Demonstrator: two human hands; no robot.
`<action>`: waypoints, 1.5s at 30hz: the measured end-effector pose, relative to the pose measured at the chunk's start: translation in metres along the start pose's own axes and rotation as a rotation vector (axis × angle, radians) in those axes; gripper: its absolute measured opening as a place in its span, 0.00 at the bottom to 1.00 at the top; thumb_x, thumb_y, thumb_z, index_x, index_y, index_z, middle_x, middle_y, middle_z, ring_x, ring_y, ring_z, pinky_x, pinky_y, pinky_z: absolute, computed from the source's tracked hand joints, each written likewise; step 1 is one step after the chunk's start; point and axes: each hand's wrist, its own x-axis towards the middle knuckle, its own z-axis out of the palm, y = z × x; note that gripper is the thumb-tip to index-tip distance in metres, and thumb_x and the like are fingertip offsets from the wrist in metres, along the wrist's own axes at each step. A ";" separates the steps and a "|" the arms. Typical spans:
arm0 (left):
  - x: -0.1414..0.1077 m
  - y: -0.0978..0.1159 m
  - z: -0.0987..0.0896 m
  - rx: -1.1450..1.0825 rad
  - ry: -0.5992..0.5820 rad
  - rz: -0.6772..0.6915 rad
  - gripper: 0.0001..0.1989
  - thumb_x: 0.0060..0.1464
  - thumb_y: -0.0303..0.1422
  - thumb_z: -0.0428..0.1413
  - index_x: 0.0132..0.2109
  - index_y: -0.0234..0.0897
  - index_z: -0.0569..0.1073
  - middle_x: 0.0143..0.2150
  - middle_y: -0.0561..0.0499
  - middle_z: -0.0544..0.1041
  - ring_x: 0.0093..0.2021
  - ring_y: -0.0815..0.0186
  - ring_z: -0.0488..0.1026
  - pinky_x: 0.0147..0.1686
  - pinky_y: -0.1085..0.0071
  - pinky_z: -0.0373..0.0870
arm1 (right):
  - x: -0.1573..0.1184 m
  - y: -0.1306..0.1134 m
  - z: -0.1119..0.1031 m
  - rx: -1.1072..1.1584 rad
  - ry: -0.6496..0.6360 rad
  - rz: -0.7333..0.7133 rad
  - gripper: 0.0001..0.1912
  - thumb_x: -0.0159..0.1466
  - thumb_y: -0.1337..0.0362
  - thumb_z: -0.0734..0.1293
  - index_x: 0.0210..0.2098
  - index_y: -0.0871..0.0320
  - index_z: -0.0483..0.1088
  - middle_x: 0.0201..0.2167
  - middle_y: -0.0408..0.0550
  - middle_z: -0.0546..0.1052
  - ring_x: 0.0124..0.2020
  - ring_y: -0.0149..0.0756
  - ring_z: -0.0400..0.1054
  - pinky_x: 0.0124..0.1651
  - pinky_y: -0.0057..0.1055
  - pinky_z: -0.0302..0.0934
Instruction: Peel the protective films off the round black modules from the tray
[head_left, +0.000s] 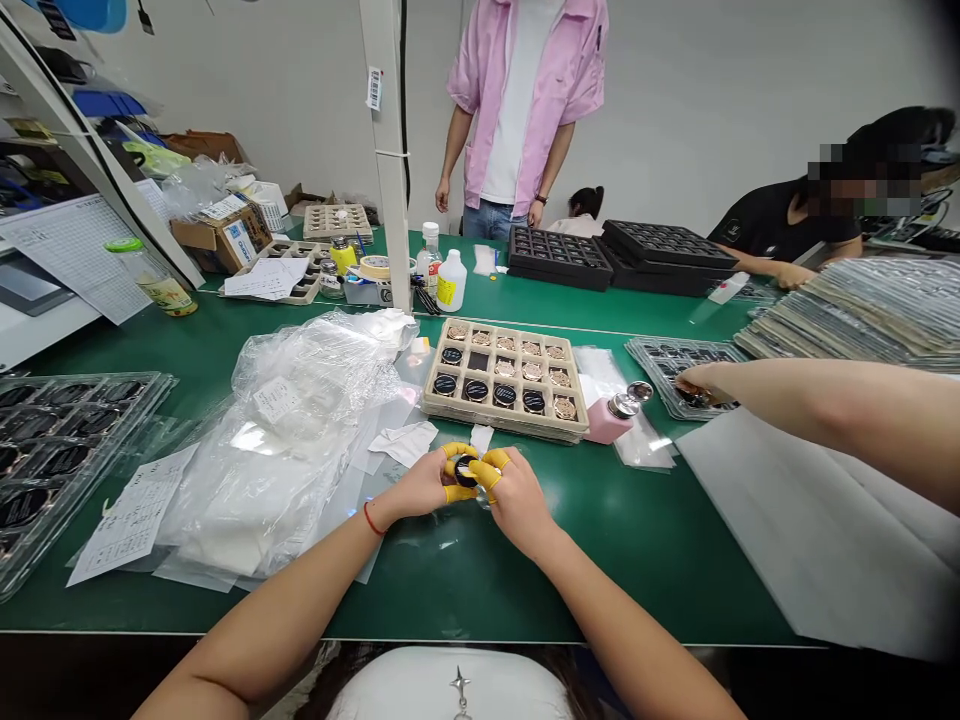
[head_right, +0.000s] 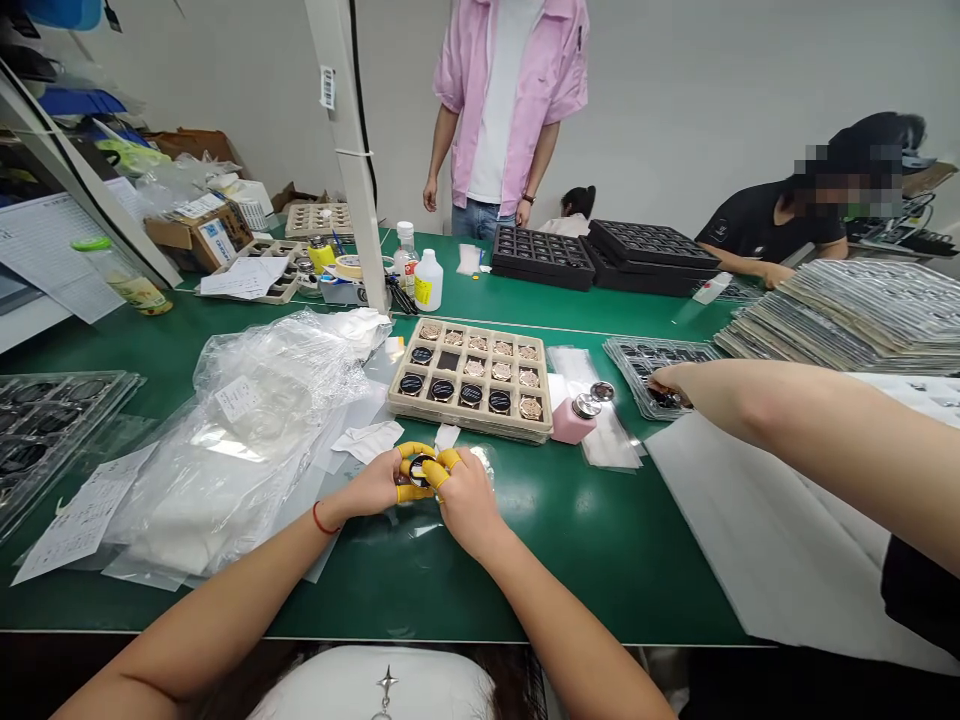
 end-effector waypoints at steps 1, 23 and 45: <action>0.000 0.000 0.000 -0.001 0.000 0.000 0.28 0.43 0.32 0.63 0.52 0.37 0.64 0.36 0.51 0.72 0.35 0.67 0.70 0.35 0.71 0.67 | -0.002 -0.002 0.002 -0.027 0.004 -0.008 0.17 0.59 0.77 0.56 0.40 0.56 0.71 0.34 0.52 0.71 0.36 0.40 0.56 0.36 0.35 0.55; 0.000 0.003 -0.014 0.013 0.034 0.000 0.26 0.47 0.33 0.60 0.52 0.40 0.61 0.39 0.49 0.74 0.41 0.61 0.74 0.42 0.65 0.69 | -0.036 0.081 0.008 0.245 0.124 0.686 0.14 0.58 0.61 0.62 0.42 0.57 0.71 0.38 0.55 0.74 0.43 0.47 0.66 0.46 0.46 0.60; 0.007 -0.025 -0.018 -0.025 0.073 -0.028 0.29 0.50 0.35 0.58 0.57 0.31 0.59 0.30 0.50 0.77 0.37 0.62 0.75 0.45 0.60 0.67 | 0.170 0.110 0.022 0.083 0.115 0.555 0.10 0.58 0.67 0.62 0.38 0.59 0.73 0.37 0.53 0.74 0.41 0.41 0.65 0.45 0.36 0.57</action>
